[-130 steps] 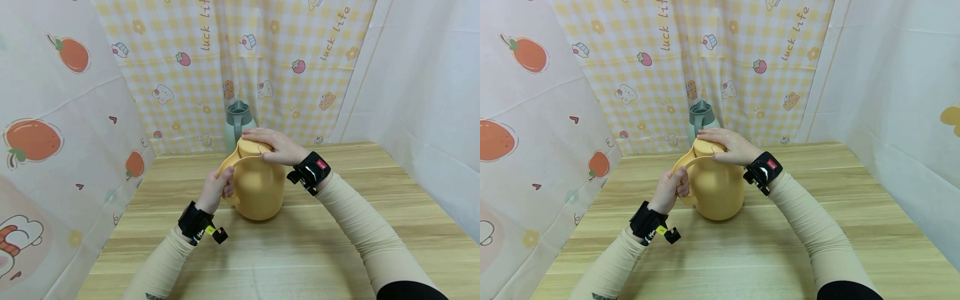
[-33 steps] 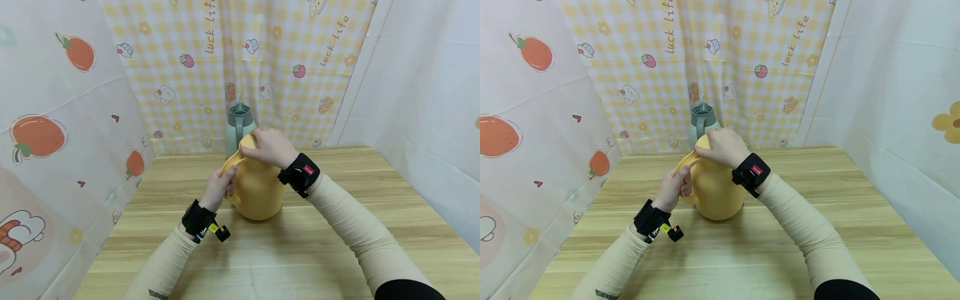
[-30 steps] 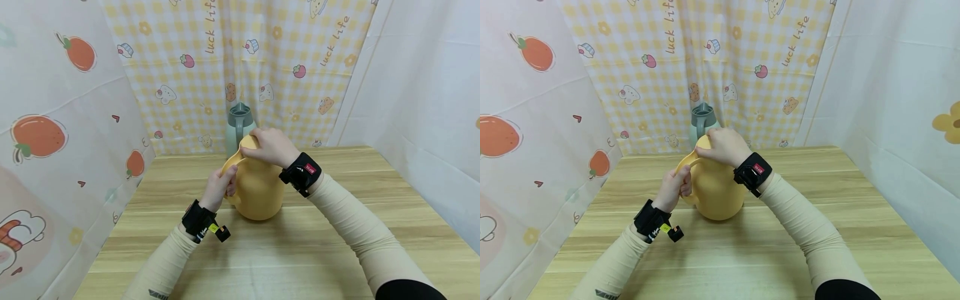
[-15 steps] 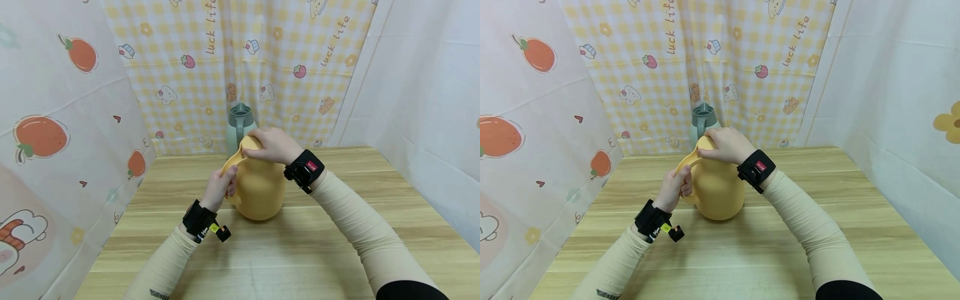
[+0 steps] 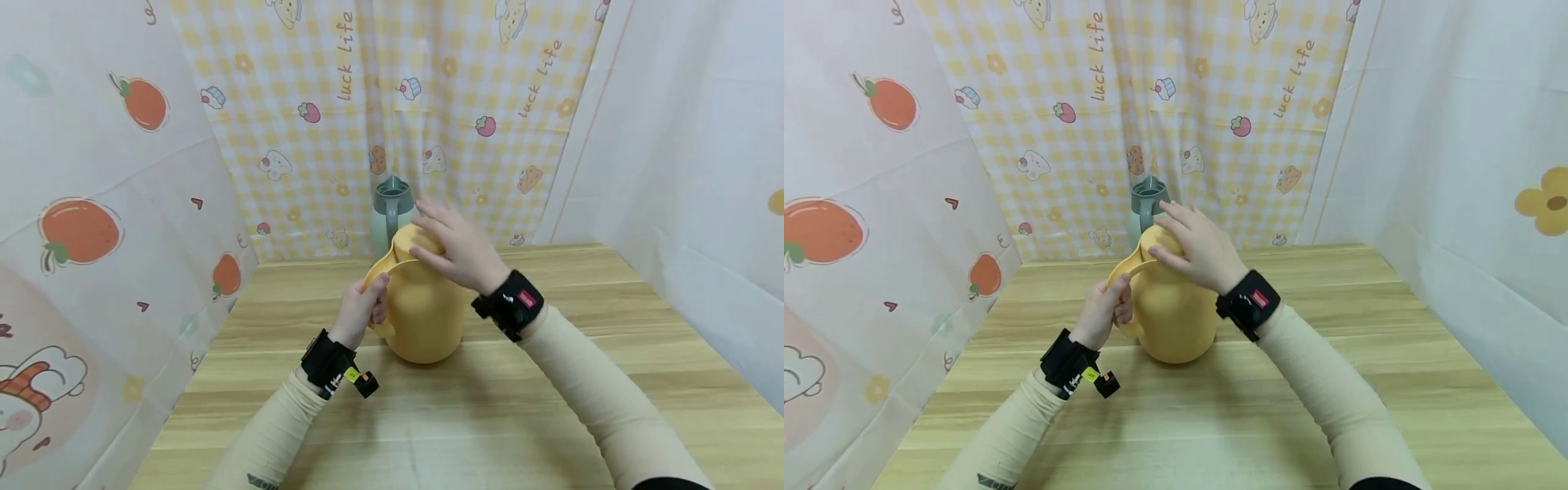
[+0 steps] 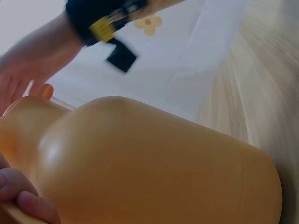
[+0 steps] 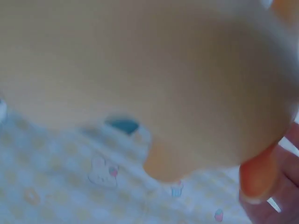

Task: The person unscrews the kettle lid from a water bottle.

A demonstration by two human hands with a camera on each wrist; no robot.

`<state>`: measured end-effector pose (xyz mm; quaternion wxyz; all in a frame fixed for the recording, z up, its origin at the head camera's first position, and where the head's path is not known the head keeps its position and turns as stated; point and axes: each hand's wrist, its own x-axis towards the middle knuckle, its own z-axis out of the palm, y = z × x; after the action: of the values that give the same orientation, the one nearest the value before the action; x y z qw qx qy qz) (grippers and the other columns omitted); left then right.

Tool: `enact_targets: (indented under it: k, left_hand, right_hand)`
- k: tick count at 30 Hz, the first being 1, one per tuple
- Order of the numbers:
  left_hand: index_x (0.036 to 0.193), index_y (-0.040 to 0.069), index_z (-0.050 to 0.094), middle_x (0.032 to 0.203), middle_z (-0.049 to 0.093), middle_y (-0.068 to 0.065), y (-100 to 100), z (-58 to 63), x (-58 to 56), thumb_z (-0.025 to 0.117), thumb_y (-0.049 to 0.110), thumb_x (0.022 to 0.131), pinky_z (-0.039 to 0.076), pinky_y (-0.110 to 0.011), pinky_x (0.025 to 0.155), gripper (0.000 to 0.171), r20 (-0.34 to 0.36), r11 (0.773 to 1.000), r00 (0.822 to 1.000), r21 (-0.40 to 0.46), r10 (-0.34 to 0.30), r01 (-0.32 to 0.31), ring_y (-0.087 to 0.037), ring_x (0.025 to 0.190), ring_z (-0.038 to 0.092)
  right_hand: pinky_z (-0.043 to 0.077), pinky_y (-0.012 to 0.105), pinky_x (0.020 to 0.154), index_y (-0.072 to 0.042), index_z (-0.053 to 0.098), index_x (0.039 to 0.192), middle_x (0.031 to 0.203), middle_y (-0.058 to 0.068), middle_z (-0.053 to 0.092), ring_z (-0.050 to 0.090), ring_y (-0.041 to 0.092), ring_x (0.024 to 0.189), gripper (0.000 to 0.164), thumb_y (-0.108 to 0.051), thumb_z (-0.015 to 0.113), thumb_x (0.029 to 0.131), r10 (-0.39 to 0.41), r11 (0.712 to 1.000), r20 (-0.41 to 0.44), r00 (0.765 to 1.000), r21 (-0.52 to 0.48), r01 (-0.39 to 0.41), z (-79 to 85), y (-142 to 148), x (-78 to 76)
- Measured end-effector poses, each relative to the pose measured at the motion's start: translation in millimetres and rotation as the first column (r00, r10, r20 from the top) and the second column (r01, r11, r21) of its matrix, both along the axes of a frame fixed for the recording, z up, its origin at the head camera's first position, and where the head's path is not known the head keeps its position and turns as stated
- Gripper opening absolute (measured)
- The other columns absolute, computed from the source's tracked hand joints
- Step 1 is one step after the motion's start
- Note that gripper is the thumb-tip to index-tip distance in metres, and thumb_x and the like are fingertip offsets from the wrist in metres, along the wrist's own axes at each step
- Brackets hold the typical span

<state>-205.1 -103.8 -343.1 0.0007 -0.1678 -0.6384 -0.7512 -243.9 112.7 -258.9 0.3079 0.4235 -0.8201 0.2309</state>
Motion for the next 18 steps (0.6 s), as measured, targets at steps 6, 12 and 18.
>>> enact_targets:
  k: [6, 12, 18]
  left_hand:
    - [0.061, 0.011, 0.042, 0.051, 0.036, 0.0, -1, -0.6, 1.9, 0.058, 0.038, 0.097, 0.034, -0.025, 0.047, 0.048, 0.011, 1.0, 1.0, -0.006, 0.007, -0.007, -0.012, 0.044, 0.035]
    - [0.06, 0.008, 0.041, 0.051, 0.035, -0.001, 1, 1.5, 2.4, 0.057, 0.036, 0.098, 0.032, -0.026, 0.047, 0.05, 0.03, 0.999, 0.999, 0.004, 0.038, -0.039, -0.014, 0.045, 0.034]
    - [0.059, 0.009, 0.044, 0.051, 0.037, 0.0, 12, 1.2, 5.4, 0.057, 0.034, 0.098, 0.032, -0.025, 0.048, 0.048, 0.016, 0.998, 0.998, 0.028, 0.054, -0.054, -0.014, 0.046, 0.035]
  right_hand:
    - [0.046, 0.04, 0.094, 0.002, 0.068, 0.106, 0.113, 0.018, 0.065, 0.06, 0.032, 0.106, 0.033, -0.027, 0.062, 0.093, 0.107, 0.949, -0.139, 0.985, -0.283, -0.143, -48.3, 4, 38.4]
    - [0.052, 0.03, 0.08, 0.0, 0.07, 0.103, 0.1, 0.01, 0.069, 0.065, 0.02, 0.092, 0.017, -0.011, 0.066, 0.091, 0.218, 0.914, 0.195, 0.956, -0.385, -0.13, -74.9, -7, 61.7]
    - [0.052, 0.032, 0.087, 0.007, 0.062, 0.12, 0.115, 0.018, 0.066, 0.064, 0.027, 0.104, 0.028, -0.01, 0.055, 0.1, 0.394, 0.868, 0.602, 0.695, -0.492, -0.066, -79.2, -27, 65.4]
